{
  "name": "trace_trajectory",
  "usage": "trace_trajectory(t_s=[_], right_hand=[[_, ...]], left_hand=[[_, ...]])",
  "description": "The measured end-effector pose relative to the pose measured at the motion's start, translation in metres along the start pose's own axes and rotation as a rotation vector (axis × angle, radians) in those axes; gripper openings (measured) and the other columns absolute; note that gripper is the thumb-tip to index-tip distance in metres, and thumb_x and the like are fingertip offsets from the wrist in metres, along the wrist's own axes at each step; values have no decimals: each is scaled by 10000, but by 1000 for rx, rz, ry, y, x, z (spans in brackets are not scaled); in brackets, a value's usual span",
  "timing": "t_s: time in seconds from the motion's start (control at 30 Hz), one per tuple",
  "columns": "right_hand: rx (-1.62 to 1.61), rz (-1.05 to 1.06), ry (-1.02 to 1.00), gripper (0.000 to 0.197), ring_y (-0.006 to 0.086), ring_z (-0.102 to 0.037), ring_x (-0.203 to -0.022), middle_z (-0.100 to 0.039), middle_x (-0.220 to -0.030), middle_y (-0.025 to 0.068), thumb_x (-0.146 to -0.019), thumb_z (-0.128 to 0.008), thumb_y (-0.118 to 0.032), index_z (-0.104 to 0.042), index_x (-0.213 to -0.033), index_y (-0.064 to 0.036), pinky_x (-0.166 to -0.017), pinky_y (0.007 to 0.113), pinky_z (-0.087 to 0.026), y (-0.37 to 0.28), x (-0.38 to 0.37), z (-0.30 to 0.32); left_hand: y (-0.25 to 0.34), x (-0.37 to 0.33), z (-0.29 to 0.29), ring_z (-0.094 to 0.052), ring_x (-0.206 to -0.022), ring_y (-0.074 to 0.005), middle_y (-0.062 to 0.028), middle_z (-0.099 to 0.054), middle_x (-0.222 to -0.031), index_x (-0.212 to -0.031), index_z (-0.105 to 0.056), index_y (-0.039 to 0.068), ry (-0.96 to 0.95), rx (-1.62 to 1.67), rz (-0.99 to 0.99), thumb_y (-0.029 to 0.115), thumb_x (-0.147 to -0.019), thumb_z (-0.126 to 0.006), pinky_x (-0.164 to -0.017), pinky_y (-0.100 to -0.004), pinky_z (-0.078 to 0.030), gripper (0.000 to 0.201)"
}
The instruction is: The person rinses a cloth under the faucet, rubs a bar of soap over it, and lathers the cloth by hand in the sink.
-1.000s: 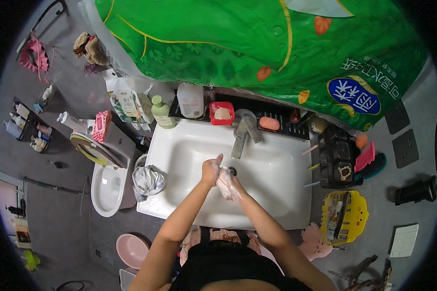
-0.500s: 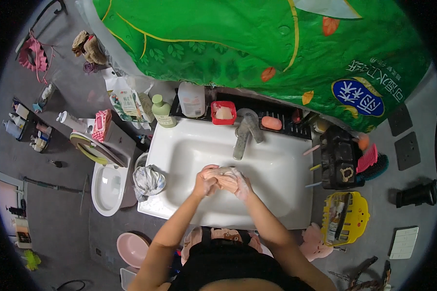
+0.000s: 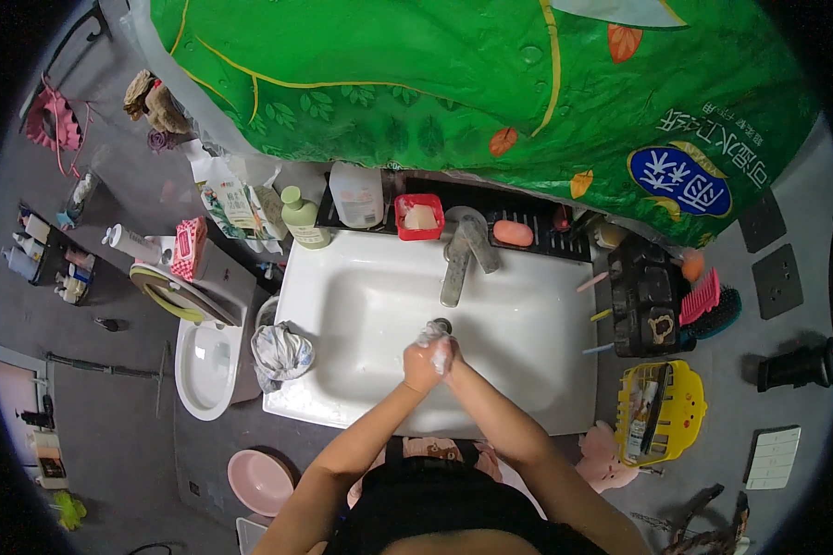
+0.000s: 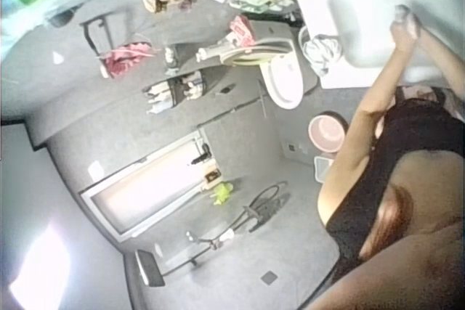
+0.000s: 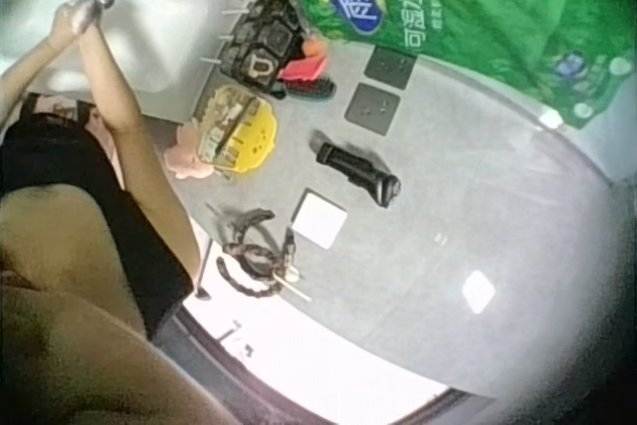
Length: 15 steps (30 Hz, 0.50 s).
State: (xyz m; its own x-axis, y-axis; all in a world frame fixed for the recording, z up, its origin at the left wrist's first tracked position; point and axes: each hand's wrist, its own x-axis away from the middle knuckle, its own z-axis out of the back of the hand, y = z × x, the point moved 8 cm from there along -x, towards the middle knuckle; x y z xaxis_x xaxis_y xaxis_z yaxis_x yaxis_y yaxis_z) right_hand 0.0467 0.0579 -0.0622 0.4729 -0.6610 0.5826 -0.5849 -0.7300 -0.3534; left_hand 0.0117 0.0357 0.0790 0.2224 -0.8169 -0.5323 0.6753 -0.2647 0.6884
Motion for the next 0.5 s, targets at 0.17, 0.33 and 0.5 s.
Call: trace_trajectory(t_s=[0.17,0.33,0.5], right_hand=[[633,-132,65,519,158,-549,-889,-564,-947,76,-849,-371,-560,-553,-970,-89,-788,287,-445,0,32,-20],[624,-70,-58,649,166,-546,-956,-567,-1022,80,-848,-315,-594,-527,-1057,-17,-849,292,-429,-27,21,-17],[814,-110,-194,546,124,-535,-901,-565,-971,52,-852,-396,-534,-550,-997,-31,-785,266,-436,-45,44,-55]], left_hand=[[-89,3,10,-547,-702,-363,-194,-571,-745,-827,-571,33,-159,-26,398,213,-830,-451,-648,-411,-444,216],[-112,2,4,-540,-933,-238,-157,-537,-1055,-1093,-488,60,-66,667,678,241,-824,-509,-823,-343,-411,325],[-84,13,-19,-506,-904,-148,-94,-550,-989,-1077,-507,7,-845,858,740,284,-765,-643,-799,-274,-410,439]])
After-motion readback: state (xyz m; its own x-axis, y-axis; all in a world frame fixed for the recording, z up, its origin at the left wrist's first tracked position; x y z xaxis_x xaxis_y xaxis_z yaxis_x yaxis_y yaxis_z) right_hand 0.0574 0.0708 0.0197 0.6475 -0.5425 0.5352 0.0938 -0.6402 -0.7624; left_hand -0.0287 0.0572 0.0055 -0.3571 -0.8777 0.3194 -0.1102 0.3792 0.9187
